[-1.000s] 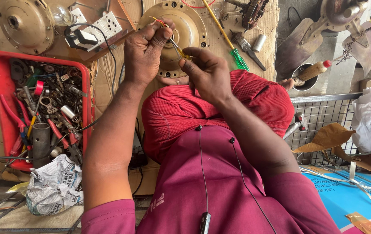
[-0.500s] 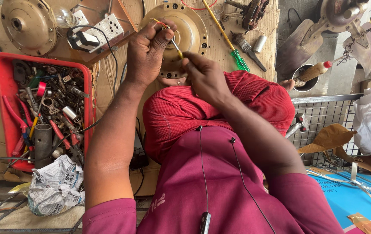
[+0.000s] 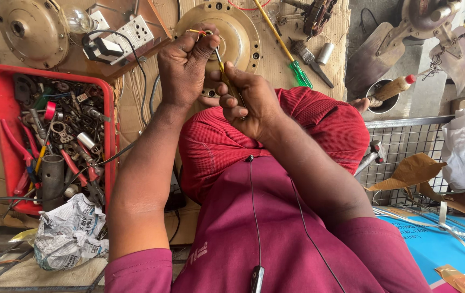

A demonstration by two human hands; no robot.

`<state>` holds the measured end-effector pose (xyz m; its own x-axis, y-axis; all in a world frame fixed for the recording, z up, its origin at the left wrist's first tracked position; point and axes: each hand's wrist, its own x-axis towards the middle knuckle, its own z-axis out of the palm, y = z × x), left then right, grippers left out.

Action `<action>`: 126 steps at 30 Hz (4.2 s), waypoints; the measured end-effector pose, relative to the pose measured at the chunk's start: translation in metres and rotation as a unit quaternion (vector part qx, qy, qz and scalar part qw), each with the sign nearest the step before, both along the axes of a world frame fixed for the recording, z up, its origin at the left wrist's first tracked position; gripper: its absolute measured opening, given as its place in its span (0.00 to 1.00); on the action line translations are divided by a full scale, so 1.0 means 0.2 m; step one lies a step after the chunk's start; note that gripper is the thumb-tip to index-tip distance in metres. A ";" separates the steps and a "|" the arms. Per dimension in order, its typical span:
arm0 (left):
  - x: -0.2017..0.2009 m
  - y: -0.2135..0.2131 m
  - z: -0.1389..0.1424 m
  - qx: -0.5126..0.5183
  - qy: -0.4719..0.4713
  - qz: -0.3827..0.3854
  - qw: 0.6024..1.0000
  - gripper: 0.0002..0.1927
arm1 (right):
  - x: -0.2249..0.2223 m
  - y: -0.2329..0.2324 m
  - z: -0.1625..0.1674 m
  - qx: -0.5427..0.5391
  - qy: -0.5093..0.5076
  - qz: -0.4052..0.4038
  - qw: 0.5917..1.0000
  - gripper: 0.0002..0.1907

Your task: The person sits on the floor and uses a screwdriver to adjust wires and components inside a ceiling fan motor housing. They manipulate the wires with their hands and use the screwdriver to tighten connections within the housing.

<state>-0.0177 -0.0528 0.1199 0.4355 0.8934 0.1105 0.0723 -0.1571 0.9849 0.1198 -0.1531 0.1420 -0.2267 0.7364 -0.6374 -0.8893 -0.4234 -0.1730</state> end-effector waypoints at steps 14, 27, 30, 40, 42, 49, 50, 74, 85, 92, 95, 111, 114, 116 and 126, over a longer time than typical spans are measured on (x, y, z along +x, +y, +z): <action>-0.04 0.05 0.06 0.007 0.028 -0.089 0.996 0.15 | 0.14 -0.03 -0.04 0.190 -0.680 0.165 0.688 0.18; 0.00 0.00 0.02 0.010 -0.019 -0.002 1.000 0.14 | 0.00 -0.03 -0.01 0.030 -0.120 0.028 0.992 0.18; 0.02 -0.01 0.01 0.038 -0.026 0.026 0.999 0.15 | -0.03 -0.01 -0.02 0.038 0.053 -0.037 0.997 0.17; -0.03 0.03 0.04 -0.002 -0.006 -0.023 1.000 0.15 | 0.10 -0.08 0.03 0.056 -0.465 0.053 0.882 0.19; -0.04 0.04 0.05 -0.022 -0.009 -0.052 0.998 0.15 | 0.13 -0.10 0.03 0.097 -0.555 0.095 0.820 0.18; -0.05 0.04 0.06 -0.002 0.009 -0.090 0.996 0.16 | 0.12 -0.08 0.02 0.140 -0.622 0.143 0.757 0.17; -0.05 0.04 0.06 -0.002 0.012 -0.092 0.996 0.16 | 0.11 -0.08 0.02 0.146 -0.639 0.137 0.743 0.17; -0.01 0.00 0.00 0.011 -0.016 -0.013 1.000 0.16 | -0.09 -0.07 -0.05 0.036 -0.279 -0.049 0.958 0.14; -0.01 0.03 0.05 0.051 0.040 -0.023 0.998 0.15 | -0.10 -0.07 -0.08 0.025 -0.199 -0.072 0.977 0.13; 0.02 0.00 0.01 0.062 -0.018 0.034 0.997 0.15 | -0.03 -0.05 -0.04 0.008 -0.106 -0.049 0.993 0.16; 0.03 -0.01 0.00 0.049 -0.046 0.049 0.997 0.14 | -0.04 -0.04 -0.06 0.060 -0.332 -0.039 0.940 0.17; 0.06 -0.04 -0.01 0.052 -0.038 0.114 0.991 0.13 | 0.03 0.01 -0.04 0.068 -0.351 0.028 0.934 0.15; 0.04 -0.01 0.00 0.124 0.033 0.083 0.988 0.12 | 0.07 0.01 -0.02 0.049 -0.443 0.045 0.894 0.16; 0.02 0.00 0.01 0.086 0.024 0.055 0.994 0.13 | 0.12 -0.01 -0.03 0.045 -0.452 0.019 0.891 0.16; -0.02 0.04 0.07 0.008 0.022 -0.032 0.999 0.11 | 0.29 0.07 -0.11 0.208 -0.585 -0.003 0.784 0.10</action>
<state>-0.0219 -0.0456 0.1346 0.4969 0.8615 0.1049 0.1038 -0.1790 0.9784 0.1783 -0.1386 0.1196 0.3380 0.9345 -0.1120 -0.0215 -0.1113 -0.9936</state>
